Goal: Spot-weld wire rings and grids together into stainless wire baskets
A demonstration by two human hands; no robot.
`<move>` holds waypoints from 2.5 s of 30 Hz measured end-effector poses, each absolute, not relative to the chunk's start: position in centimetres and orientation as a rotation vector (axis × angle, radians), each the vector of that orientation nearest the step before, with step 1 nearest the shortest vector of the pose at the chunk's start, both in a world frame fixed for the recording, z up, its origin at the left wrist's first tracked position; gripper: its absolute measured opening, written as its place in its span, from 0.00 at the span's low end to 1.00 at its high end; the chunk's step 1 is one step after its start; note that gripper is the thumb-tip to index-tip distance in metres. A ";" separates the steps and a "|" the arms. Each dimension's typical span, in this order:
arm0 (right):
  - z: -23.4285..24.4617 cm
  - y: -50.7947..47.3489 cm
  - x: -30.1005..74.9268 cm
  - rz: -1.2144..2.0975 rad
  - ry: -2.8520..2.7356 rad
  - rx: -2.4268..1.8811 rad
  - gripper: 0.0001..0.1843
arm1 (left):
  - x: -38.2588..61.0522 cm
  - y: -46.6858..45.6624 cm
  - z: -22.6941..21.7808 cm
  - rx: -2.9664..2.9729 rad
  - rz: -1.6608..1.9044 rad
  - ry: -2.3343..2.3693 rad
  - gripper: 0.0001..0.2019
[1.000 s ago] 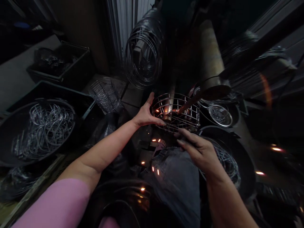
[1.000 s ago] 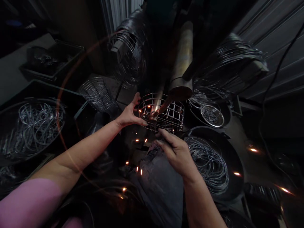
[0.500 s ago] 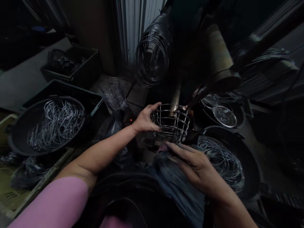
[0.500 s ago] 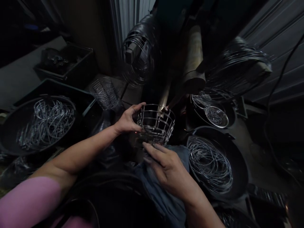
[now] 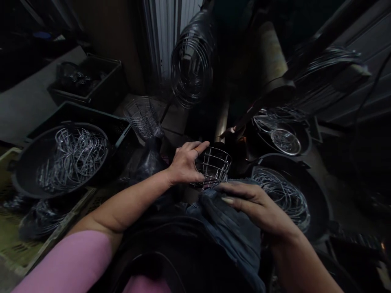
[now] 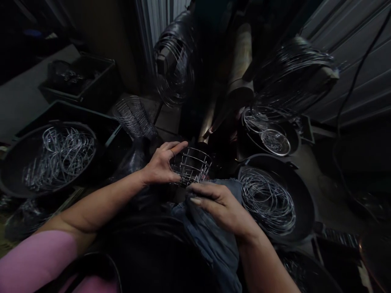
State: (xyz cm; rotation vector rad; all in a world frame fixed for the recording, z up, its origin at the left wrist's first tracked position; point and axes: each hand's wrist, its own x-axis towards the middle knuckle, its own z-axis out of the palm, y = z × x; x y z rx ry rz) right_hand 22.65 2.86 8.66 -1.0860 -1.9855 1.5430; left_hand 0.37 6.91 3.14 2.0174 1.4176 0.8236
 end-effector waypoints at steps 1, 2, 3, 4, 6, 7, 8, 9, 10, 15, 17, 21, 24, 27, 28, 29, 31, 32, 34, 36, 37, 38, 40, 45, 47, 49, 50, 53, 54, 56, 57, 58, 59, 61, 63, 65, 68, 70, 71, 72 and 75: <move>8.7 3.0 22.6 1.581 -1.977 -1.087 0.14 | 0.5 6.9 3.2 2.024 0.813 1.425 0.51; 8.7 3.1 22.6 1.604 -1.958 -1.097 0.14 | 0.6 6.8 3.2 2.028 0.803 1.435 0.50; 8.7 3.2 22.7 1.618 -1.938 -1.108 0.15 | 0.7 6.8 3.2 2.033 0.790 1.444 0.50; 8.8 3.1 22.7 1.630 -1.920 -1.117 0.16 | 0.8 6.8 3.2 2.036 0.779 1.451 0.50; 8.7 2.8 23.1 1.676 -1.880 -1.126 0.17 | 0.9 6.8 3.1 2.038 0.774 1.456 0.49; 8.5 2.5 23.5 1.725 -1.828 -1.147 0.16 | 0.9 6.8 3.0 2.038 0.777 1.453 0.49; 8.2 2.2 24.1 1.793 -1.732 -1.197 0.15 | 0.8 6.8 3.0 2.038 0.782 1.448 0.49; 7.6 1.8 24.9 1.872 -1.592 -1.275 0.15 | 0.8 6.8 2.9 2.038 0.791 1.442 0.49; 6.8 1.4 25.9 1.938 -1.415 -1.371 0.16 | 0.7 6.8 2.8 2.039 0.799 1.434 0.49; 1.6 -1.4 31.8 1.908 -0.738 -1.796 0.22 | 0.6 6.7 2.6 2.023 0.839 1.401 0.48; 0.5 -2.2 33.2 1.851 -0.664 -1.903 0.22 | 0.8 6.7 2.7 2.015 0.842 1.394 0.48; 1.0 -2.8 33.7 1.743 -0.711 -2.046 0.23 | 1.4 6.5 3.0 2.029 0.824 1.386 0.47; 3.3 -2.9 32.9 1.819 -0.876 -2.012 0.20 | 1.6 6.2 3.2 2.046 0.816 1.391 0.46; 6.1 -2.4 31.3 1.881 -1.202 -1.833 0.14 | 2.0 6.0 3.4 2.081 0.789 1.387 0.46; 7.0 -1.9 30.5 1.873 -1.330 -1.755 0.13 | 2.2 5.9 3.4 2.097 0.773 1.390 0.46; 7.7 -1.1 29.5 1.870 -1.444 -1.679 0.12 | 2.4 5.8 3.5 2.117 0.754 1.395 0.46; 8.6 1.0 27.5 1.892 -1.548 -1.570 0.13 | 2.8 5.6 3.7 2.164 0.720 1.404 0.44; 8.8 2.1 26.5 1.897 -1.566 -1.533 0.14 | 3.0 5.5 3.9 2.187 0.715 1.402 0.44; 8.6 4.2 24.7 1.856 -1.627 -1.512 0.17 | 3.2 5.2 4.1 2.224 0.723 1.387 0.44; 8.1 5.4 23.4 1.683 -1.817 -1.490 0.15 | 3.1 5.1 4.2 2.232 0.741 1.384 0.45; 7.8 5.6 22.9 1.521 -1.967 -1.470 0.14 | 3.0 5.1 4.2 2.219 0.749 1.395 0.46; 7.5 5.5 22.6 1.314 -2.135 -1.444 0.14 | 2.8 5.2 4.1 2.197 0.759 1.413 0.46; 7.0 4.8 22.1 0.835 -2.424 -1.398 0.17 | 2.4 5.6 4.0 2.135 0.802 1.442 0.46; 5.4 4.0 21.9 0.233 -2.487 -1.189 0.13 | 1.9 6.9 3.5 2.035 0.940 1.400 0.45; 5.0 4.5 22.1 0.204 -2.400 -1.072 0.11 | 2.0 7.5 3.2 2.016 0.980 1.390 0.45; 4.9 5.2 22.3 0.187 -2.368 -1.014 0.11 | 2.1 8.0 3.2 2.000 1.015 1.374 0.44; 5.0 5.6 22.4 0.175 -2.364 -1.004 0.11 | 2.2 8.3 3.2 1.994 1.032 1.359 0.44; 5.3 6.7 22.5 0.129 -2.361 -1.002 0.12 | 2.3 9.2 3.4 1.980 1.098 1.324 0.43; 5.5 7.1 22.5 0.110 -2.361 -1.001 0.12 | 2.4 9.5 3.4 1.977 1.121 1.318 0.43; 5.7 7.9 22.6 0.086 -2.368 -0.993 0.12 | 2.4 10.2 3.5 1.970 1.151 1.314 0.44; 5.9 8.3 22.6 0.086 -2.377 -0.989 0.12 | 2.5 10.6 3.5 1.964 1.158 1.312 0.45; 6.0 8.7 22.6 0.088 -2.386 -0.988 0.12 | 2.6 11.0 3.4 1.954 1.157 1.309 0.45; 6.2 9.1 22.7 0.087 -2.396 -0.988 0.12 | 2.6 11.3 3.4 1.939 1.155 1.307 0.46; 6.4 9.7 22.8 0.073 -2.416 -0.989 0.12 | 2.8 12.0 3.2 1.904 1.152 1.304 0.47; 6.6 10.3 22.9 0.039 -2.425 -0.987 0.12 | 3.0 12.6 3.1 1.874 1.166 1.293 0.47; 6.8 10.8 23.0 0.022 -2.419 -0.988 0.11 | 3.2 13.1 2.9 1.851 1.183 1.280 0.47; 6.9 11.5 23.0 0.044 -2.413 -1.017 0.12 | 3.4 13.8 2.7 1.811 1.195 1.282 0.46; 6.9 11.7 23.0 0.058 -2.409 -1.037 0.12 | 3.5 14.1 2.6 1.789 1.204 1.283 0.46; 6.9 11.7 22.9 0.054 -2.401 -1.041 0.12 | 3.5 14.2 2.6 1.780 1.210 1.279 0.46; 6.9 11.7 22.9 0.048 -2.393 -1.040 0.12 | 3.5 14.2 2.6 1.773 1.214 1.272 0.46; 6.9 11.9 22.8 0.019 -2.383 -1.037 0.11 | 3.5 14.6 2.6 1.766 1.220 1.251 0.46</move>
